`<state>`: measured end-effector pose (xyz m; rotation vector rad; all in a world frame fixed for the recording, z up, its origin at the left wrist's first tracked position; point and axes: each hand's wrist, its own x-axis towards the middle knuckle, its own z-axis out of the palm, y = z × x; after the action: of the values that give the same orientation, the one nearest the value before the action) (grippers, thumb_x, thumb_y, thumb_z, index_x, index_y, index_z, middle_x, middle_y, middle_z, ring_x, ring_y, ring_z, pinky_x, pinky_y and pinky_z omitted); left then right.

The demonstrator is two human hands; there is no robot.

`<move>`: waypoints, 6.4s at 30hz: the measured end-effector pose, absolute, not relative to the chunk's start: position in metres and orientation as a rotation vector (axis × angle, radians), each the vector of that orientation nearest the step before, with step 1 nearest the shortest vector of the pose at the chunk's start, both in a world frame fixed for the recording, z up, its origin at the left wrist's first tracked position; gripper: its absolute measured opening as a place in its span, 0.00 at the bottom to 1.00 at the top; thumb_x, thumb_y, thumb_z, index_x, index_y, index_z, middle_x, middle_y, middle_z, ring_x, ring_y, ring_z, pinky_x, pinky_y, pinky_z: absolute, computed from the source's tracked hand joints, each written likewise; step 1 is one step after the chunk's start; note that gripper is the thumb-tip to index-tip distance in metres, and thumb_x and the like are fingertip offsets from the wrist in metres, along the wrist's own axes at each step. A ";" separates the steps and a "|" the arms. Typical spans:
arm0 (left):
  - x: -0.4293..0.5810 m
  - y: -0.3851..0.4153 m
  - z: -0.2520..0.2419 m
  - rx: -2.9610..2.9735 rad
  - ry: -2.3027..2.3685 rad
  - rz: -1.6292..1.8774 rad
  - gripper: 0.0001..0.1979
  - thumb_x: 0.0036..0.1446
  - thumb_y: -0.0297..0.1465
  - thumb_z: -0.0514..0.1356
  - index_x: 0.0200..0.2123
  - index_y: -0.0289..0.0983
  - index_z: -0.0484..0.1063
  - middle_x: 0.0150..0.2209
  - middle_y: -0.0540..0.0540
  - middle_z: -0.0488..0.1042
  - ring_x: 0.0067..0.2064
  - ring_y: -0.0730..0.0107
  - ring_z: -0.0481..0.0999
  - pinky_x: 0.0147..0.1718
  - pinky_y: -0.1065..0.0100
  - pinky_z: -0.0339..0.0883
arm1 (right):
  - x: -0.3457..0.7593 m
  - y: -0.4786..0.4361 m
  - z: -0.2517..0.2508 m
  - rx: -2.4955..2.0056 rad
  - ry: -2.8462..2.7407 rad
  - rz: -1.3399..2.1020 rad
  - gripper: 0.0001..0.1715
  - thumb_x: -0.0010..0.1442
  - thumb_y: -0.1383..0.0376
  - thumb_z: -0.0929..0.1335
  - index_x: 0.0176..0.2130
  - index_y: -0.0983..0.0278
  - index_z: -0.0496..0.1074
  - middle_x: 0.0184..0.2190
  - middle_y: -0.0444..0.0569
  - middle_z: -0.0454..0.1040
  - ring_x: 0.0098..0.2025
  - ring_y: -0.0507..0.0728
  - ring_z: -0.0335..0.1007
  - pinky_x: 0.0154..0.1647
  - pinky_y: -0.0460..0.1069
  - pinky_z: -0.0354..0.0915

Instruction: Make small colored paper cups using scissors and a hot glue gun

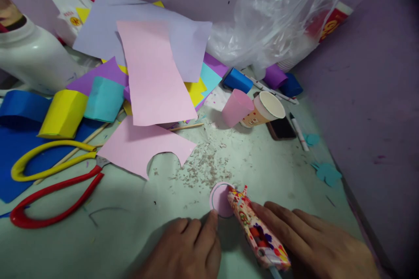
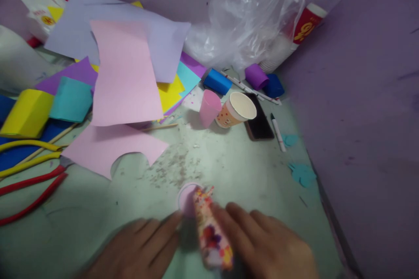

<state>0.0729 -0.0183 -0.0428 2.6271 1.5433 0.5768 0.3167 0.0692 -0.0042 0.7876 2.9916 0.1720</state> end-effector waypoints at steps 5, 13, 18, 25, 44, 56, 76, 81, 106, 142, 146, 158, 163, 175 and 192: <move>0.074 -0.017 -0.044 2.630 1.541 0.625 0.11 0.51 0.20 0.53 0.34 0.35 0.73 0.41 0.45 0.80 0.25 0.70 0.72 0.21 0.68 0.61 | 0.317 0.069 -0.005 0.855 2.995 0.125 0.29 0.57 0.75 0.59 0.56 0.60 0.66 0.42 0.43 0.79 0.31 0.52 0.76 0.26 0.43 0.70; 0.075 -0.016 -0.046 2.652 1.586 0.661 0.10 0.53 0.21 0.51 0.33 0.36 0.71 0.40 0.46 0.80 0.24 0.70 0.71 0.21 0.68 0.60 | 0.322 0.069 -0.007 0.817 3.032 0.134 0.28 0.56 0.76 0.60 0.55 0.64 0.66 0.41 0.47 0.80 0.32 0.54 0.77 0.26 0.44 0.71; 0.075 -0.018 -0.046 2.659 1.570 0.602 0.09 0.51 0.21 0.53 0.34 0.36 0.70 0.42 0.46 0.80 0.25 0.70 0.71 0.22 0.68 0.60 | 0.323 0.066 -0.004 0.852 3.045 0.129 0.26 0.58 0.75 0.58 0.54 0.64 0.66 0.40 0.46 0.80 0.33 0.54 0.77 0.26 0.44 0.71; 0.074 -0.017 -0.045 2.650 1.510 0.562 0.08 0.51 0.23 0.55 0.35 0.35 0.71 0.43 0.43 0.79 0.26 0.70 0.72 0.22 0.68 0.61 | 0.328 0.061 -0.003 0.885 3.022 0.058 0.28 0.58 0.76 0.58 0.56 0.63 0.64 0.41 0.46 0.80 0.33 0.54 0.77 0.26 0.44 0.71; 0.080 -0.020 -0.049 2.613 1.548 0.616 0.11 0.51 0.21 0.51 0.36 0.35 0.70 0.43 0.42 0.79 0.27 0.68 0.71 0.22 0.67 0.60 | 0.324 0.060 0.000 0.887 2.963 0.161 0.30 0.54 0.76 0.59 0.55 0.62 0.65 0.39 0.44 0.80 0.30 0.53 0.77 0.23 0.44 0.70; 0.078 -0.022 -0.051 2.610 1.541 0.631 0.10 0.53 0.23 0.51 0.36 0.35 0.70 0.44 0.41 0.78 0.26 0.67 0.71 0.22 0.66 0.60 | 0.320 0.064 0.002 0.883 2.951 0.160 0.31 0.53 0.75 0.60 0.55 0.61 0.65 0.40 0.43 0.80 0.29 0.52 0.76 0.22 0.44 0.69; 0.078 -0.022 -0.046 2.623 1.501 0.579 0.12 0.52 0.23 0.51 0.38 0.32 0.71 0.44 0.38 0.77 0.28 0.66 0.71 0.24 0.66 0.63 | 0.323 0.043 0.007 0.992 3.002 -0.066 0.25 0.59 0.75 0.57 0.53 0.61 0.67 0.39 0.45 0.80 0.30 0.53 0.76 0.26 0.44 0.69; 0.080 -0.022 -0.050 2.610 1.530 0.618 0.12 0.54 0.24 0.49 0.38 0.33 0.71 0.44 0.38 0.78 0.28 0.65 0.71 0.24 0.65 0.62 | 0.326 0.042 0.005 0.953 3.004 -0.051 0.25 0.60 0.74 0.57 0.53 0.62 0.67 0.41 0.45 0.79 0.31 0.54 0.76 0.26 0.45 0.70; 0.071 -0.022 -0.044 2.585 1.467 0.783 0.18 0.59 0.22 0.42 0.40 0.30 0.71 0.42 0.36 0.78 0.34 0.62 0.75 0.27 0.65 0.70 | 0.315 0.043 -0.001 0.769 3.109 -0.005 0.24 0.59 0.74 0.57 0.51 0.65 0.69 0.40 0.45 0.80 0.31 0.52 0.76 0.30 0.46 0.69; 0.072 -0.020 -0.033 2.593 1.376 0.307 0.15 0.56 0.27 0.56 0.46 0.31 0.72 0.48 0.37 0.76 0.33 0.65 0.77 0.25 0.67 0.69 | 0.291 0.057 0.011 0.640 3.074 -0.170 0.21 0.63 0.70 0.55 0.52 0.66 0.65 0.36 0.47 0.80 0.28 0.53 0.75 0.25 0.46 0.69; 0.071 -0.021 -0.033 2.597 1.385 0.303 0.15 0.55 0.29 0.58 0.46 0.31 0.72 0.47 0.38 0.77 0.33 0.65 0.77 0.26 0.68 0.70 | 0.287 0.061 0.013 0.669 3.055 -0.159 0.20 0.62 0.71 0.57 0.51 0.64 0.65 0.34 0.45 0.80 0.26 0.53 0.75 0.23 0.46 0.69; 0.072 -0.023 -0.032 2.597 1.434 0.317 0.15 0.54 0.27 0.57 0.46 0.32 0.72 0.49 0.40 0.76 0.32 0.67 0.76 0.27 0.68 0.68 | 0.287 0.071 0.014 0.691 3.041 -0.311 0.23 0.57 0.71 0.59 0.53 0.63 0.64 0.37 0.47 0.80 0.29 0.55 0.77 0.25 0.47 0.71; 0.070 -0.027 -0.031 2.565 1.431 0.227 0.19 0.56 0.26 0.54 0.51 0.33 0.68 0.53 0.40 0.73 0.36 0.65 0.76 0.30 0.67 0.68 | 0.285 0.072 0.015 0.676 3.034 -0.400 0.25 0.57 0.73 0.58 0.53 0.62 0.63 0.38 0.45 0.80 0.30 0.53 0.78 0.25 0.46 0.71; 0.070 -0.026 -0.025 2.617 1.441 0.174 0.20 0.52 0.32 0.60 0.50 0.36 0.71 0.51 0.42 0.75 0.25 0.69 0.73 0.20 0.67 0.65 | 0.291 0.067 0.009 0.727 3.100 -0.322 0.26 0.55 0.75 0.57 0.51 0.61 0.66 0.35 0.45 0.81 0.24 0.54 0.76 0.22 0.47 0.70; 0.072 -0.024 -0.028 2.670 1.378 0.086 0.21 0.53 0.28 0.59 0.51 0.32 0.69 0.51 0.34 0.74 0.24 0.66 0.75 0.17 0.66 0.66 | 0.280 0.079 0.012 0.661 3.032 -0.398 0.24 0.59 0.67 0.56 0.54 0.61 0.64 0.37 0.46 0.80 0.26 0.55 0.75 0.21 0.48 0.70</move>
<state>0.0723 -0.0244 -0.0282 2.6696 1.3778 0.0856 0.2803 0.0792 0.0116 0.6614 3.0324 -0.3980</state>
